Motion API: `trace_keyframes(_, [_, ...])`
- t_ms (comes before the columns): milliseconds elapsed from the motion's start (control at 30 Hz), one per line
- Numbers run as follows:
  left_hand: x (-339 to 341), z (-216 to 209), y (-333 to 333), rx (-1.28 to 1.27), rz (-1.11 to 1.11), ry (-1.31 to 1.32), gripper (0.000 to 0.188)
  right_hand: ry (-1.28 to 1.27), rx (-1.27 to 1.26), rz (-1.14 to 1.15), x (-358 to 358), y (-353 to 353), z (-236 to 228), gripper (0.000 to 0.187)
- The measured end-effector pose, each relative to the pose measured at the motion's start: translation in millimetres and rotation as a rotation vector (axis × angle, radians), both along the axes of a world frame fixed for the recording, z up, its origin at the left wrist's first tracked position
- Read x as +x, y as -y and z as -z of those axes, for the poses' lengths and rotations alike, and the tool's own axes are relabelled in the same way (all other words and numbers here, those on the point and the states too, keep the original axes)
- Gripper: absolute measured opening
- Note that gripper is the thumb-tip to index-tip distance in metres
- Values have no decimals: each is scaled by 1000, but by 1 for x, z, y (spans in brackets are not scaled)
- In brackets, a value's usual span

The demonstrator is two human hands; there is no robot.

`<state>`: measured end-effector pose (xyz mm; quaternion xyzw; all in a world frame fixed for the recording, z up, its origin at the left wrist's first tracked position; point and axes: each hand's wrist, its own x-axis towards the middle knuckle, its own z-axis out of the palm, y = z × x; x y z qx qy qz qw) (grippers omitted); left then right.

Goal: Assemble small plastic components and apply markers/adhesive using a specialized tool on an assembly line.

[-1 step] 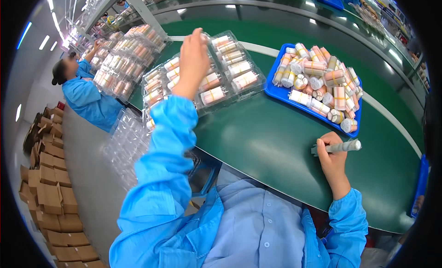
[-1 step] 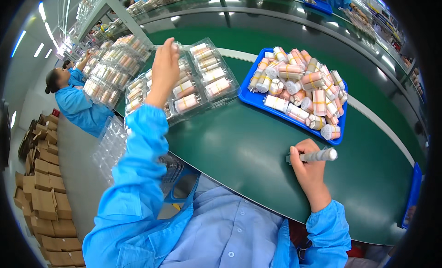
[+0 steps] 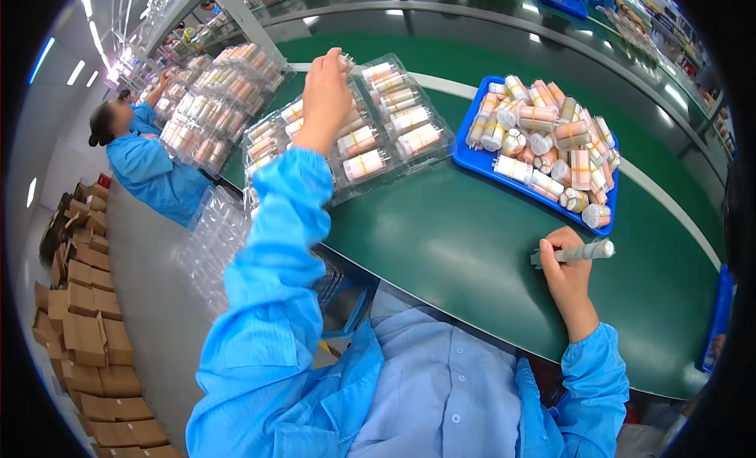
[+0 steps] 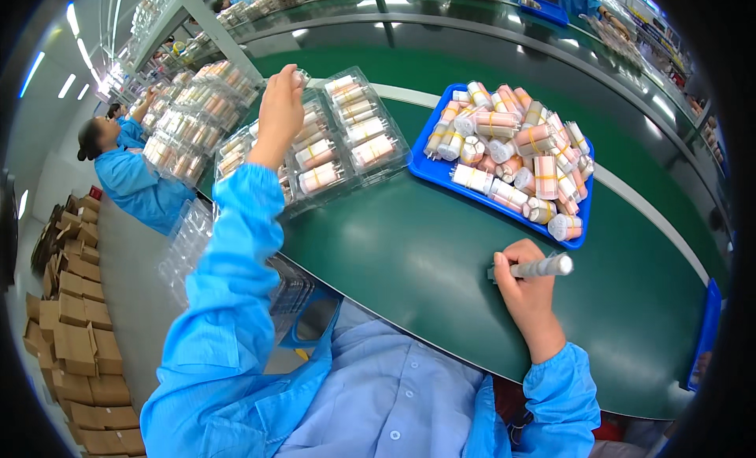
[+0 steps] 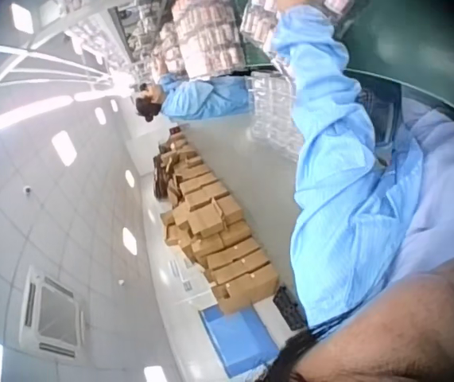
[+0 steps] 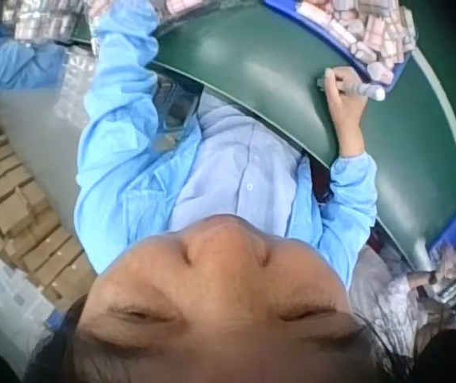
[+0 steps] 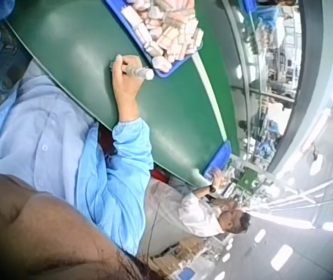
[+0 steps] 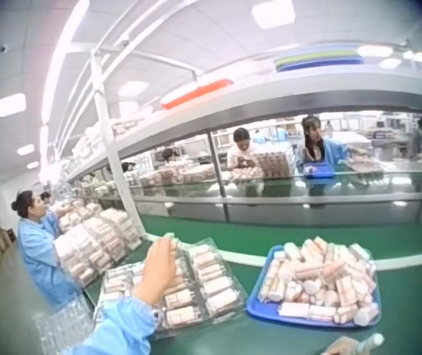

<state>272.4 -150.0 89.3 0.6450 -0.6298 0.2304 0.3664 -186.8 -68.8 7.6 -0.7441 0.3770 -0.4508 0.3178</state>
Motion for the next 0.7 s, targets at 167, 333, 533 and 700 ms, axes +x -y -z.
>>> trace_keyframes(167, [78, 41, 43, 448, -77, 39, 36, -74, -47, -30, 3, 4, 3, 17])
trace_keyframes(333, [76, 37, 35, 448, -117, -28, 36, -130, -52, -15, -1, 6, 4, 17])
trace_keyframes(533, [37, -58, -106, 473, 88, -137, 24, -112, -40, 5, -5, 5, 12, 18])
trace_keyframes(700, [19, -39, -297, 1092, -264, -10, 24, -131, -45, -20, -3, 2, 12, 17])
